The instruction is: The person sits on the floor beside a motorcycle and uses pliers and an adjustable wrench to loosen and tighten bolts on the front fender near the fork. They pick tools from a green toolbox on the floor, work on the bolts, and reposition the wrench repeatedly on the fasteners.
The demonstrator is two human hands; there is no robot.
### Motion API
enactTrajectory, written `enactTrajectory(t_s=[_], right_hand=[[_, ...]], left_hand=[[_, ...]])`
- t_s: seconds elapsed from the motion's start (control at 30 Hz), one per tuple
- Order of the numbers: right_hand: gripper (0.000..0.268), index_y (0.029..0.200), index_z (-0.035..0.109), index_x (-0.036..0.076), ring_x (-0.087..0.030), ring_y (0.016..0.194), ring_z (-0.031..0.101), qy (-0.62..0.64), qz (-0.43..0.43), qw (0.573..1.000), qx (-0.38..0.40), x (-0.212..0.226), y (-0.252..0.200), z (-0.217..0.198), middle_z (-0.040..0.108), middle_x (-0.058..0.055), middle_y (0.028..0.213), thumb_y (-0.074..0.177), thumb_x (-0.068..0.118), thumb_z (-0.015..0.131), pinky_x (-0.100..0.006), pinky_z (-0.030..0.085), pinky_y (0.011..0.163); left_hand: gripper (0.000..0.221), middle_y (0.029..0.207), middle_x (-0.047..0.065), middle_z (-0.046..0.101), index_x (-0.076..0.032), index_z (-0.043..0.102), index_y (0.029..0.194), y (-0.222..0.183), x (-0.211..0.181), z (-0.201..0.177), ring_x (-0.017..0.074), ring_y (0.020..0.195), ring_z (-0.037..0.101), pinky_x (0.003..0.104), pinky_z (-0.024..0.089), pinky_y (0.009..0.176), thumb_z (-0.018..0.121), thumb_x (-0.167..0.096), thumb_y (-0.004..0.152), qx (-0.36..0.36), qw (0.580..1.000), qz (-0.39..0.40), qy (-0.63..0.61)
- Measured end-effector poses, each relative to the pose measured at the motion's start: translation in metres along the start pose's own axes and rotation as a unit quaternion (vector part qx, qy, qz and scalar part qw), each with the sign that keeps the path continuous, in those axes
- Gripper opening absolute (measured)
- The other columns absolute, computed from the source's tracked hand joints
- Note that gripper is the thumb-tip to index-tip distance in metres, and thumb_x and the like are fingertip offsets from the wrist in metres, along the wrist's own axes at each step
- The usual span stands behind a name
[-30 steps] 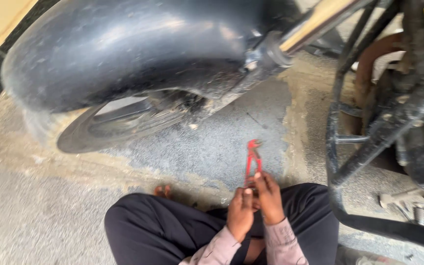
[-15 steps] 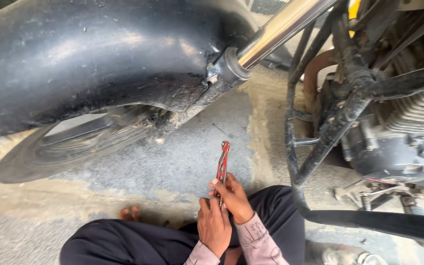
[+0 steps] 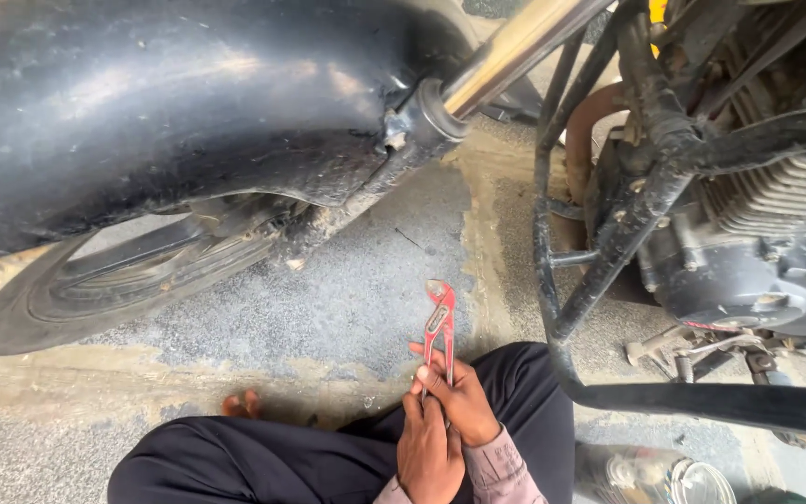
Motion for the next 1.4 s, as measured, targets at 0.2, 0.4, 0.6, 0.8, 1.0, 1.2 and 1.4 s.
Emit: enactTrajectory(t_s=[0.2, 0.4, 0.6, 0.8, 1.0, 1.2, 1.4], right_hand=[[0.043, 0.142, 0.063, 0.0, -0.005, 0.08, 0.055, -0.164, -0.066, 0.984, -0.013, 0.012, -0.037, 0.008, 0.066, 0.002, 0.085, 0.099, 0.007, 0.063, -0.02, 0.049, 0.075], [0.045, 0.142, 0.06, 0.001, -0.006, 0.08, 0.061, -0.117, 0.011, 0.991, -0.068, -0.003, -0.081, -0.004, 0.067, 0.002, 0.085, 0.098, 0.009, 0.063, -0.021, 0.052, 0.075], [0.049, 0.145, 0.054, 0.003, -0.007, 0.08, 0.062, -0.063, 0.086, 0.994, -0.034, -0.059, -0.11, -0.03, 0.071, -0.002, 0.088, 0.099, 0.014, 0.062, -0.021, 0.052, 0.076], [0.044, 0.145, 0.057, -0.004, -0.007, 0.083, 0.062, -0.099, 0.01, 0.995, -0.005, -0.015, -0.114, -0.017, 0.073, -0.005, 0.091, 0.105, 0.014, 0.058, -0.021, 0.051, 0.079], [0.04, 0.141, 0.061, 0.001, -0.005, 0.085, 0.059, -0.087, 0.006, 0.996, 0.023, -0.014, -0.142, -0.036, 0.067, 0.001, 0.095, 0.103, 0.014, 0.06, -0.022, 0.051, 0.08], [0.032, 0.126, 0.07, 0.001, -0.006, 0.078, 0.063, -0.176, 0.014, 0.984, -0.01, -0.021, -0.183, -0.075, 0.07, 0.001, 0.083, 0.101, 0.019, 0.061, -0.023, 0.052, 0.07], [0.034, 0.12, 0.074, 0.003, -0.007, 0.066, 0.061, -0.229, 0.061, 0.97, -0.051, -0.016, -0.225, -0.111, 0.069, 0.0, 0.074, 0.1, 0.028, 0.062, -0.024, 0.049, 0.06]], left_hand=[[0.089, 0.146, 0.046, 0.029, 0.013, 0.02, 0.152, -0.027, 0.018, 0.024, 0.0596, 0.13, 0.043, 0.053, 0.042, 0.108, 0.063, -0.001, 0.076, 0.016, 0.997, 0.078, -0.022], [0.084, 0.144, 0.041, 0.033, 0.006, 0.022, 0.146, -0.051, 0.02, 0.042, 0.0543, 0.128, 0.041, 0.047, 0.042, 0.103, 0.069, -0.014, 0.079, 0.073, 0.993, 0.081, -0.046], [0.052, 0.134, 0.032, 0.05, -0.002, 0.042, 0.127, -0.077, 0.005, 0.032, 0.0389, 0.113, 0.059, 0.035, 0.052, 0.087, 0.068, -0.027, 0.09, 0.0, 0.981, 0.186, -0.06], [0.031, 0.124, 0.023, 0.067, -0.01, 0.062, 0.108, -0.104, -0.004, 0.014, 0.0233, 0.098, 0.076, 0.024, 0.061, 0.072, 0.067, -0.04, 0.1, -0.081, 0.954, 0.282, -0.068], [0.061, 0.089, 0.008, 0.083, -0.002, 0.057, 0.124, -0.108, 0.105, 0.077, 0.008, 0.044, 0.058, 0.023, 0.044, 0.042, 0.082, -0.033, 0.077, 0.014, 0.969, 0.039, -0.242], [0.048, 0.059, -0.005, 0.069, -0.007, 0.066, 0.123, -0.125, 0.016, 0.042, 0.0049, 0.043, 0.061, 0.023, 0.047, 0.04, 0.078, -0.033, 0.085, -0.046, 0.957, 0.285, -0.029], [0.032, 0.056, -0.006, 0.07, -0.008, 0.072, 0.115, -0.13, 0.006, 0.051, 0.0063, 0.041, 0.063, 0.025, 0.051, 0.04, 0.074, -0.028, 0.09, -0.013, 0.959, 0.283, -0.026]])
Point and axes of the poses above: each hand's wrist, its own y-axis towards the middle knuckle, its own z-axis out of the palm, x = y × z, the point moved 9 cm from there along y, towards the middle knuckle
